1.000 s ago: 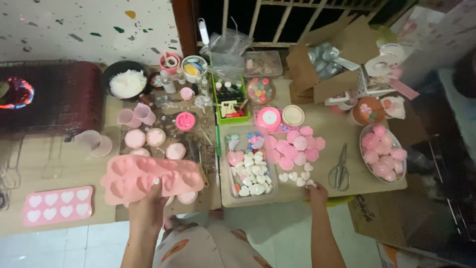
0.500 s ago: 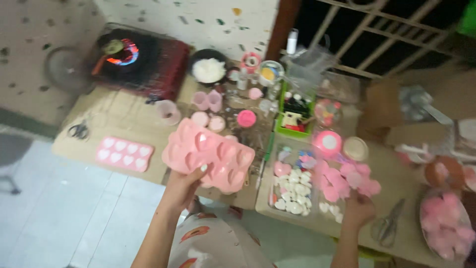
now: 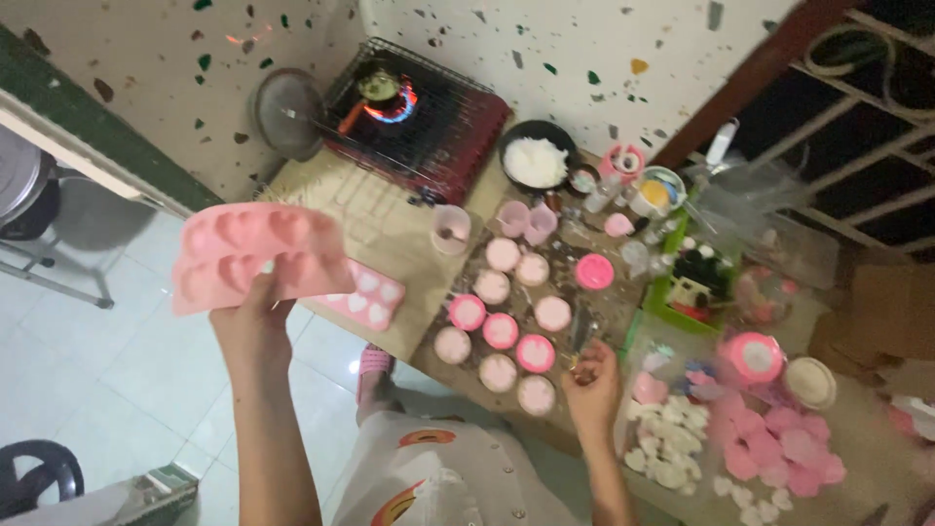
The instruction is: Preparing and demolding wax shapes for candle making at a workbench.
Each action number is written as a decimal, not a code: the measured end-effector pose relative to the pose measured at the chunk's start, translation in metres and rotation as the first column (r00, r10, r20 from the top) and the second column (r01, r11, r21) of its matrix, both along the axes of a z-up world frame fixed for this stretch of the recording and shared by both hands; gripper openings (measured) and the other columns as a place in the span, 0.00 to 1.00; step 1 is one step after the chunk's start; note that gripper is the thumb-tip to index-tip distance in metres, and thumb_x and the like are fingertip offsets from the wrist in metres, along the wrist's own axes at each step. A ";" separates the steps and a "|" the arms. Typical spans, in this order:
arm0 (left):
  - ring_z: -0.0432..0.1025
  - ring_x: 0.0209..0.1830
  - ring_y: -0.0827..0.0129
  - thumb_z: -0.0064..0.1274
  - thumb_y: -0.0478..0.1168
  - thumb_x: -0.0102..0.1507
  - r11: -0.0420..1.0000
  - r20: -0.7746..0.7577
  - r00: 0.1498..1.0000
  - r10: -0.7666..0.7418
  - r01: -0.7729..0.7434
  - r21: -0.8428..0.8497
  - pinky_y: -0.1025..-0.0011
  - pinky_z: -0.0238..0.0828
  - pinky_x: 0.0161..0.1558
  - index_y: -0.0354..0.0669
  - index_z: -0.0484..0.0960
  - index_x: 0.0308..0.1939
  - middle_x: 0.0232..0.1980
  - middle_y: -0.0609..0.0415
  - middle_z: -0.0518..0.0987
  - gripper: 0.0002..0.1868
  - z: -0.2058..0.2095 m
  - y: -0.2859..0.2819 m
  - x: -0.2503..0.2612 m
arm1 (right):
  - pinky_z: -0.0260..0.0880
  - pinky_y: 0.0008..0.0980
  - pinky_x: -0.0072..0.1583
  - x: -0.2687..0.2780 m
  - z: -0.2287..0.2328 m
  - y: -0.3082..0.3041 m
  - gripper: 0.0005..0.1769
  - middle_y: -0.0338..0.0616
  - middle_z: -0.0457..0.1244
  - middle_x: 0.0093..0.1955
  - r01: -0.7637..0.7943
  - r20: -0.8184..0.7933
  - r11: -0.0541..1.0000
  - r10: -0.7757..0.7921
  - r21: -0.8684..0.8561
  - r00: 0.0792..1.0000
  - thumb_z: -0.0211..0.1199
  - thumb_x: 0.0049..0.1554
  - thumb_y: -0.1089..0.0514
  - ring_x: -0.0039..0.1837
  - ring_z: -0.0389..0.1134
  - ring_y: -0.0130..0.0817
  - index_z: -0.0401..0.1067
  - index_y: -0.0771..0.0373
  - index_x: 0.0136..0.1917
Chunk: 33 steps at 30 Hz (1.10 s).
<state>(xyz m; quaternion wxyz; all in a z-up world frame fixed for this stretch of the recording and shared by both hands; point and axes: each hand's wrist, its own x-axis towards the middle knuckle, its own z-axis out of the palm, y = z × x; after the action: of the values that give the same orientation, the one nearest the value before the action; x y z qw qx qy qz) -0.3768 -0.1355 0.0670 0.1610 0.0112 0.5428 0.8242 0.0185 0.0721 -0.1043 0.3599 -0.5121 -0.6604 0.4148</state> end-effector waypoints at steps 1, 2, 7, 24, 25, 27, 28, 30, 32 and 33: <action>0.81 0.50 0.64 0.56 0.31 0.65 1.000 0.003 1.000 -0.003 0.003 0.001 0.64 0.84 0.48 0.34 0.76 0.59 0.53 0.51 0.82 0.19 0.004 -0.002 -0.014 | 0.69 0.26 0.43 -0.018 0.005 -0.002 0.38 0.46 0.64 0.55 0.003 0.003 1.000 -0.003 0.001 1.000 0.67 0.43 0.74 0.43 0.66 0.27 0.63 0.67 0.67; 0.80 0.52 0.65 0.54 0.31 0.64 1.000 -0.011 1.000 -0.004 0.004 0.008 0.64 0.83 0.49 0.37 0.73 0.62 0.55 0.52 0.81 0.22 0.009 -0.004 -0.031 | 0.69 0.26 0.43 -0.037 0.008 -0.007 0.40 0.46 0.64 0.55 -0.010 -0.007 1.000 0.010 -0.011 1.000 0.68 0.43 0.74 0.43 0.66 0.27 0.61 0.66 0.69; 0.75 0.54 0.65 0.55 0.31 0.65 0.995 -0.027 0.995 -0.098 0.098 0.009 0.66 0.77 0.48 0.38 0.68 0.69 0.59 0.51 0.77 0.27 -0.001 0.007 -0.129 | 0.70 0.25 0.44 -0.136 -0.014 -0.025 0.42 0.45 0.65 0.53 0.006 -0.014 0.999 -0.007 -0.041 1.000 0.69 0.43 0.74 0.43 0.67 0.26 0.58 0.67 0.69; 0.76 0.56 0.65 0.56 0.23 0.57 0.820 0.037 0.819 -0.572 0.571 0.032 0.66 0.75 0.57 0.33 0.71 0.62 0.57 0.51 0.78 0.29 -0.003 0.069 -0.218 | 0.72 0.44 0.54 -0.303 -0.146 -0.087 0.12 0.52 0.66 0.52 -0.137 0.469 0.987 0.160 -0.083 0.869 0.66 0.49 0.63 0.52 0.71 0.50 0.75 0.63 0.48; 0.76 0.56 0.65 0.56 0.23 0.57 0.825 0.031 0.824 -0.566 0.565 0.030 0.66 0.75 0.57 0.33 0.71 0.62 0.57 0.51 0.78 0.29 -0.007 0.062 -0.222 | 0.72 0.44 0.54 -0.304 -0.149 -0.093 0.12 0.52 0.66 0.52 -0.145 0.464 0.986 0.166 -0.081 0.870 0.66 0.49 0.63 0.52 0.71 0.50 0.75 0.63 0.48; 0.75 0.57 0.69 0.53 0.27 0.54 0.842 0.117 0.834 -0.539 0.538 0.043 0.68 0.75 0.56 0.42 0.69 0.64 0.58 0.57 0.77 0.32 -0.015 0.053 -0.232 | 0.72 0.46 0.54 -0.311 -0.154 -0.092 0.09 0.52 0.64 0.54 -0.177 0.546 0.981 0.192 -0.081 0.816 0.64 0.50 0.62 0.54 0.69 0.52 0.73 0.63 0.46; 0.75 0.57 0.69 0.53 0.27 0.54 0.846 0.108 0.840 -0.532 0.531 0.045 0.68 0.75 0.56 0.42 0.69 0.64 0.58 0.57 0.77 0.32 -0.023 0.047 -0.238 | 0.72 0.46 0.54 -0.316 -0.152 -0.090 0.09 0.52 0.64 0.54 -0.186 0.542 0.980 0.196 -0.074 0.817 0.64 0.50 0.62 0.54 0.69 0.52 0.73 0.63 0.46; 0.77 0.53 0.66 0.50 0.38 0.62 0.868 0.341 0.805 -0.486 0.491 0.079 0.63 0.74 0.45 0.37 0.73 0.64 0.55 0.52 0.80 0.25 -0.042 0.033 -0.244 | 0.71 0.49 0.54 -0.320 -0.147 -0.091 0.08 0.53 0.63 0.55 -0.197 0.631 0.976 0.211 -0.093 0.746 0.63 0.53 0.60 0.54 0.68 0.54 0.71 0.63 0.46; 0.77 0.52 0.66 0.49 0.41 0.63 0.857 0.398 0.770 -0.499 0.505 0.097 0.63 0.76 0.45 0.36 0.73 0.64 0.55 0.52 0.80 0.25 -0.052 0.027 -0.246 | 0.70 0.50 0.53 -0.322 -0.141 -0.094 0.08 0.54 0.63 0.55 -0.171 0.642 0.980 0.198 -0.105 0.741 0.62 0.53 0.61 0.54 0.68 0.55 0.71 0.64 0.47; 0.77 0.51 0.65 0.48 0.45 0.65 0.844 0.452 0.729 -0.514 0.523 0.118 0.63 0.77 0.45 0.34 0.73 0.63 0.55 0.53 0.81 0.26 -0.058 0.024 -0.246 | 0.70 0.51 0.52 -0.322 -0.138 -0.094 0.08 0.56 0.63 0.56 -0.139 0.652 0.983 0.182 -0.116 0.736 0.61 0.54 0.62 0.53 0.67 0.57 0.70 0.64 0.48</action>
<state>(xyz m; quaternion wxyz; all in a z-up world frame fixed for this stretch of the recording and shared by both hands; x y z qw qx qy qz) -0.6233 -0.1111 0.0093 0.5101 -0.0376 0.4701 0.7193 -0.3036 -0.0223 -0.2420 0.0511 -0.5771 -0.7737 0.2563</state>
